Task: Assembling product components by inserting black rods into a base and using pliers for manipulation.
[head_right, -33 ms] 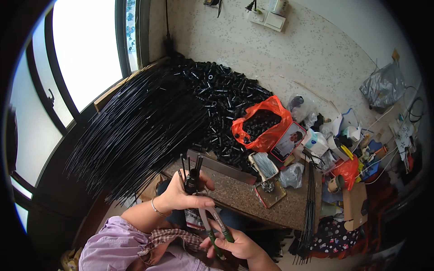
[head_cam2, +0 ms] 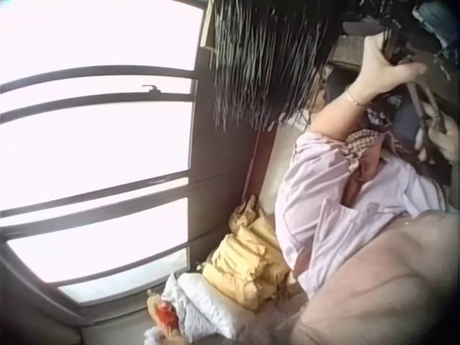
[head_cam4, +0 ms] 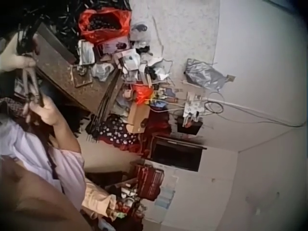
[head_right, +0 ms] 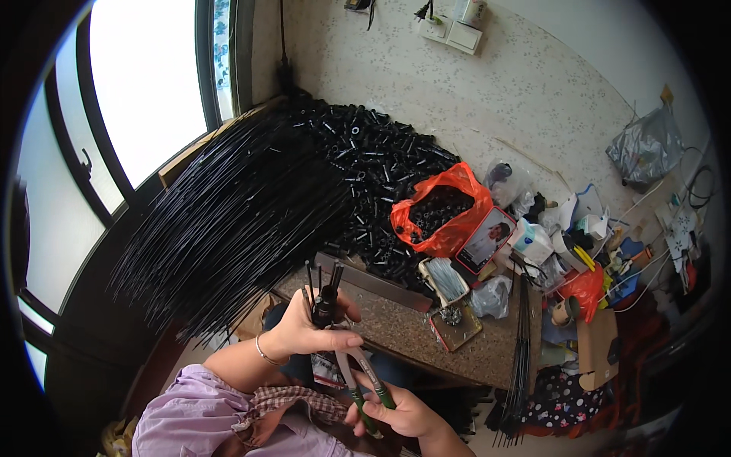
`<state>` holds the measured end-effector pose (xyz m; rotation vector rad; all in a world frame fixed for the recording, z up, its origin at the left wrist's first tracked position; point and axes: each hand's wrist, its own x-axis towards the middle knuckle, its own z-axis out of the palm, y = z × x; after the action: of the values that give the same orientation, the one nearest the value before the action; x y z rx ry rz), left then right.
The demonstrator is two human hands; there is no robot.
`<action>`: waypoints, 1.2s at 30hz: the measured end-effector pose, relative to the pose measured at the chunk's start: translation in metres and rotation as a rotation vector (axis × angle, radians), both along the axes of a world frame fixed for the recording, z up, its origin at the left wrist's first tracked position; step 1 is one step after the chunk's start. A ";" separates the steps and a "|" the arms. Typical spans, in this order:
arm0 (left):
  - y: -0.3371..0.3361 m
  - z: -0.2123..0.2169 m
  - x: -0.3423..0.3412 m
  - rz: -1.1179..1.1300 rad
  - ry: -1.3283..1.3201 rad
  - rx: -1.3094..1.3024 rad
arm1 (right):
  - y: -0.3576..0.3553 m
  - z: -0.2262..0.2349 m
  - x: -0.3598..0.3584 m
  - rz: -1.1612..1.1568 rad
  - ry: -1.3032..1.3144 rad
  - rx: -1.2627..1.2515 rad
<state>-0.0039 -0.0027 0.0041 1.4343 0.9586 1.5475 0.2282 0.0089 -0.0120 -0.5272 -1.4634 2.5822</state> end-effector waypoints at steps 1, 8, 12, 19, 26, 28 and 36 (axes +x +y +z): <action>0.000 -0.003 0.001 0.034 0.003 -0.024 | 0.001 0.002 0.003 -0.001 -0.111 0.027; 0.007 -0.012 0.001 0.076 0.057 -0.045 | -0.012 0.004 -0.002 -0.270 -0.544 1.071; 0.004 -0.002 0.001 0.064 0.013 -0.025 | -0.021 -0.002 -0.012 -0.363 -0.427 0.899; -0.003 0.006 0.004 0.063 -0.196 0.038 | -0.028 -0.002 -0.033 -0.504 -0.274 1.053; -0.004 0.008 0.007 0.037 -0.081 0.086 | -0.027 -0.013 -0.025 -0.491 -0.260 1.024; -0.005 0.013 0.006 0.045 -0.096 -0.041 | -0.004 -0.005 -0.016 -0.401 -0.275 0.940; -0.008 -0.024 -0.010 0.070 -0.014 0.008 | 0.067 -0.107 0.037 -0.542 -1.016 1.542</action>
<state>-0.0140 -0.0105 -0.0194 1.4068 1.0055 1.6118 0.2656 0.0763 -0.1192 -1.5617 -2.3890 0.2306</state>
